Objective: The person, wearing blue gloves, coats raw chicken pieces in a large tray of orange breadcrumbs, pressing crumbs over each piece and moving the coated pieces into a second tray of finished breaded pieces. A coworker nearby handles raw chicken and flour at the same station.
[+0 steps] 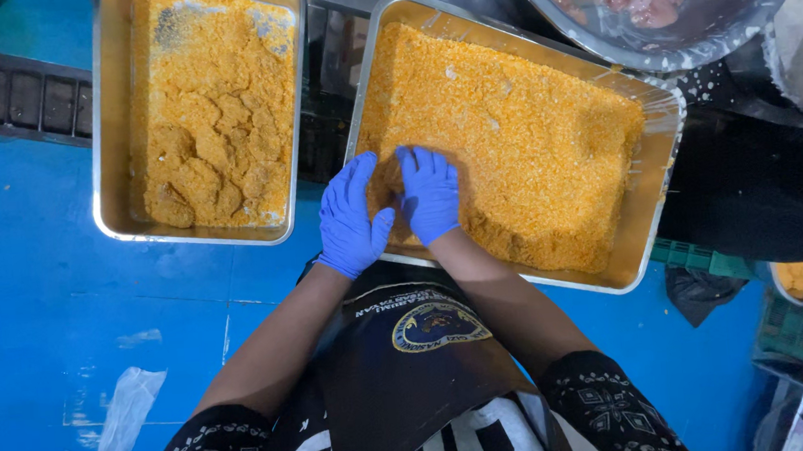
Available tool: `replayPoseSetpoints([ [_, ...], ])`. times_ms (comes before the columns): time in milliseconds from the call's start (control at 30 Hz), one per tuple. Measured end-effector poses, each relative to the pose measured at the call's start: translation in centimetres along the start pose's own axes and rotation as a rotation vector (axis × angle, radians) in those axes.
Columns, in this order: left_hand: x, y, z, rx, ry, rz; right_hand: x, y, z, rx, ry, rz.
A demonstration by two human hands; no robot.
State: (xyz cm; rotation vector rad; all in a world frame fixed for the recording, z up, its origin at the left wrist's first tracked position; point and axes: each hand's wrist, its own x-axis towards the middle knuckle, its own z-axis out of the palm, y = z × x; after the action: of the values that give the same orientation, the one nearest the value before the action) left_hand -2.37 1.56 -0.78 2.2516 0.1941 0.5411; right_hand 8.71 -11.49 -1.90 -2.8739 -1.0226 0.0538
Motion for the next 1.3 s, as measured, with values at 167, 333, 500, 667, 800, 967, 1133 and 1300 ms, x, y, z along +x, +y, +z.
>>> replayPoseSetpoints([
  [167, -0.1, 0.2, -0.2, -0.011, 0.003, -0.016, -0.9, 2.3, 1.7, 0.198, 0.025, 0.026],
  [333, -0.2, 0.2, -0.3, -0.027, 0.020, -0.014, -0.8, 4.6, 1.5, 1.101, -0.246, 0.379],
  [500, -0.2, 0.1, -0.4, -0.024, 0.007, -0.022, -2.0, 5.2, -0.7, 0.450, 0.027, 0.140],
  [667, -0.3, -0.1, -0.4, -0.015, 0.014, -0.005, -2.1, 1.6, -0.7, 0.212, -0.070, -0.218],
  [800, -0.4, 0.1, -0.4, -0.002, 0.011, -0.014, -2.0, -0.1, -0.3, -0.004, -0.486, -0.191],
  [967, -0.4, 0.0, -0.6, -0.035, 0.003, -0.009, -1.3, -0.4, 0.7, -0.075, -0.410, -0.360],
  [1133, -0.6, -0.1, -0.7, -0.039, -0.005, -0.015, 0.0, 0.8, 1.0, 0.125, -0.412, -0.393],
  [1300, -0.9, -0.1, -0.8, -0.012, -0.007, -0.021, -1.4, 2.5, -0.3, 0.327, -0.373, 0.299],
])
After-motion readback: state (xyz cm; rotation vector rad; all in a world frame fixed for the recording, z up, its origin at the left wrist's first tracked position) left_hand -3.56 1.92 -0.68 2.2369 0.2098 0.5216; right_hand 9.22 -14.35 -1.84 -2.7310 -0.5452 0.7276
